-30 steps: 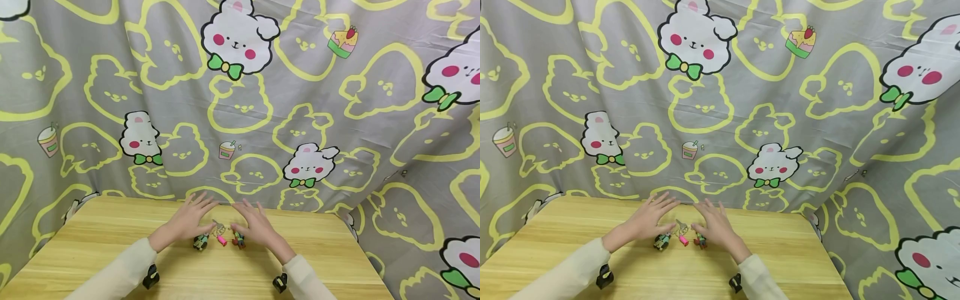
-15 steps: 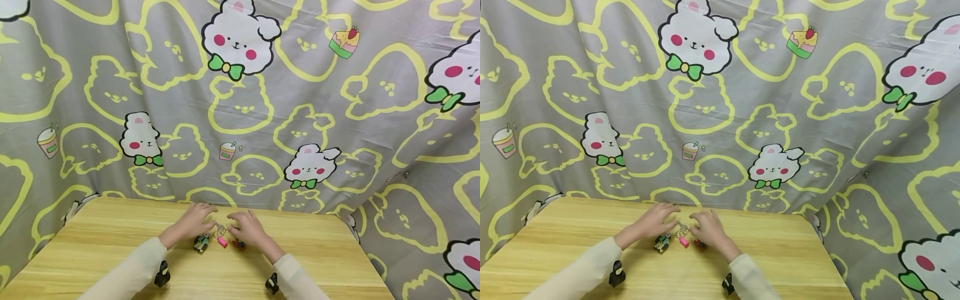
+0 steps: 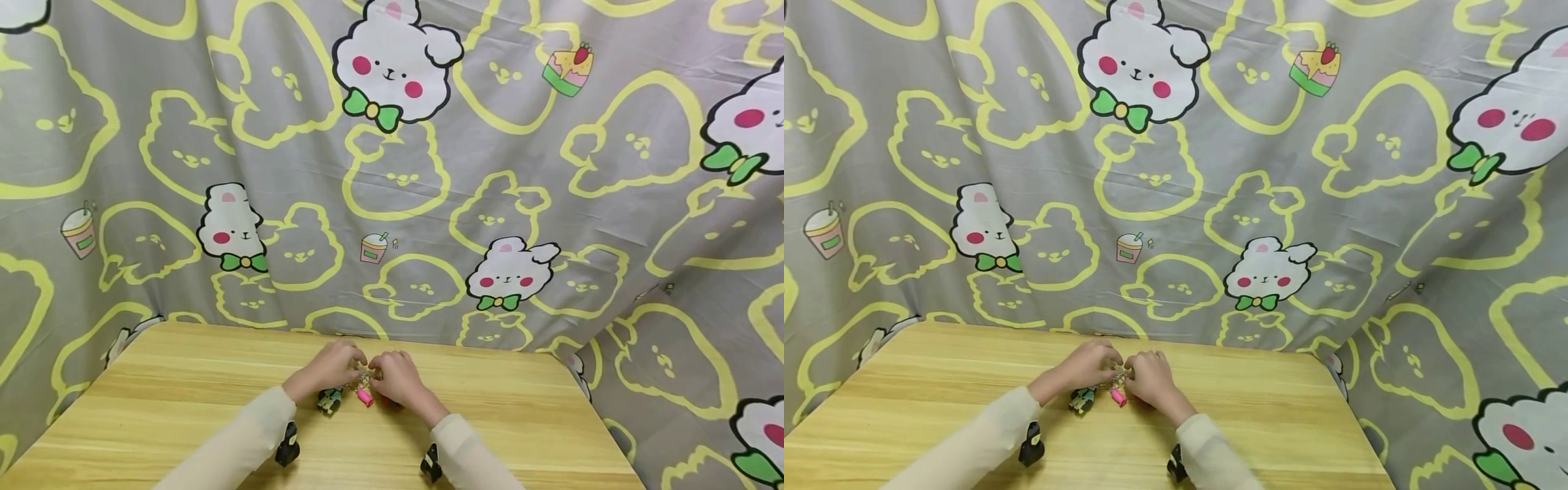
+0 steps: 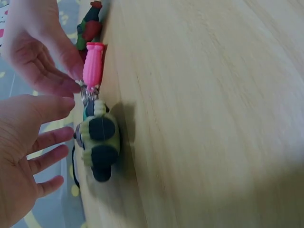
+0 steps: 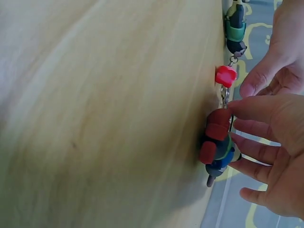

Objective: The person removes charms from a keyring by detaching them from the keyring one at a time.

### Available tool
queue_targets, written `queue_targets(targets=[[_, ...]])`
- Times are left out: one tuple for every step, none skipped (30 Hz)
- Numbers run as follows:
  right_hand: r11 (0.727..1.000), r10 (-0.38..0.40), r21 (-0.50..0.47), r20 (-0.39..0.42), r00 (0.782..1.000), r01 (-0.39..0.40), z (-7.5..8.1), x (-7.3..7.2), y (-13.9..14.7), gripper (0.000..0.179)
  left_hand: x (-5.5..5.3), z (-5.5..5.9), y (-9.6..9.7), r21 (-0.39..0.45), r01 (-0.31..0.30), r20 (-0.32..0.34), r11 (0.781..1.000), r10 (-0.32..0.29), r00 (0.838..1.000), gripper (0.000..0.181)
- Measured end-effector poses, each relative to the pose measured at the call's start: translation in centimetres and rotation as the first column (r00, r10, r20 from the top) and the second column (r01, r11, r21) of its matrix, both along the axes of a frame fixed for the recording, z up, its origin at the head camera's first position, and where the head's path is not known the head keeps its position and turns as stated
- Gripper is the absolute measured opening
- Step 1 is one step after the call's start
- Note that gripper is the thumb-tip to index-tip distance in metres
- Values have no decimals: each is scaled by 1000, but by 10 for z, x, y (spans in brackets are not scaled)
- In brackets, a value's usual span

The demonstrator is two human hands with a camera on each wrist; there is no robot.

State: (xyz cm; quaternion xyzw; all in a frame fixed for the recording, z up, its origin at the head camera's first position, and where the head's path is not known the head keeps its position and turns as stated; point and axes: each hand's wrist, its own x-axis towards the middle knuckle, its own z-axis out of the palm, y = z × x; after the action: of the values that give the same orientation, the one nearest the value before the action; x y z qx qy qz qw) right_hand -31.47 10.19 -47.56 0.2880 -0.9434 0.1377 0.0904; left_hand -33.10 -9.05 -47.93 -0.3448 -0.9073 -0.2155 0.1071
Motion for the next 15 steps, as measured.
queue_targets(targets=[[1000, -6, 5, 0, 1000, 6, -1, 0, 0, 19, -1, 0, 1, -5, 2, 6, 1000, -2, 1000, 13], [1000, -9, 9, -1, 1000, 9, -2, -1, 0, 16, -1, -1, 3, -4, 9, 9, 1000, -9, 1000, 11], [1000, -12, 11, -1, 1000, 12, -3, -2, 0, 13, -2, -2, 4, -7, 15, 11, 1000, -15, 1000, 10], [1000, -14, 11, -1, 1000, 14, -3, -2, 0, 11, -3, -2, 6, -8, 23, 11, 1000, -23, 1000, 9], [1000, -15, 13, -3, 1000, 15, -4, -3, 0, 8, -3, -2, 7, -8, 30, 11, 1000, -30, 999, 8], [1000, -20, 15, -1, 1000, 20, -5, -3, 0, 7, -4, -2, 9, -9, 32, 11, 999, -32, 999, 7], [1000, -23, 14, -2, 1000, 23, -6, -3, 0, 5, -4, -3, 10, -7, 36, 14, 999, -36, 999, 7], [1000, -27, 13, -4, 1000, 27, -7, -4, 0, 4, -4, -3, 11, -3, 41, 20, 999, -41, 999, 7], [999, -32, 10, -5, 999, 32, -8, -4, 0, 4, -5, -3, 12, 0, 42, 28, 999, -42, 999, 8], [999, -37, 8, -6, 999, 37, -8, -3, 0, 4, -5, -4, 12, 8, 43, 42, 999, -43, 998, 9], [999, -43, 5, -6, 999, 43, -8, -3, 0, 3, -5, -4, 12, 19, 42, 61, 999, -43, 997, 9], [999, -47, 0, -7, 999, 47, -9, -3, 0, 4, -5, -5, 13, 30, 41, 80, 999, -43, 996, 11], [999, -50, -5, -11, 999, 50, -9, -3, 0, 5, -5, -6, 12, 41, 41, 100, 998, -45, 994, 12], [999, -53, -9, -15, 998, 53, -9, -3, 0, 5, -5, -7, 12, 53, 38, 120, 998, -44, 992, 12], [998, -56, -14, -20, 998, 56, -9, -3, 0, 6, -5, -7, 12, 66, 33, 140, 997, -42, 989, 13]])
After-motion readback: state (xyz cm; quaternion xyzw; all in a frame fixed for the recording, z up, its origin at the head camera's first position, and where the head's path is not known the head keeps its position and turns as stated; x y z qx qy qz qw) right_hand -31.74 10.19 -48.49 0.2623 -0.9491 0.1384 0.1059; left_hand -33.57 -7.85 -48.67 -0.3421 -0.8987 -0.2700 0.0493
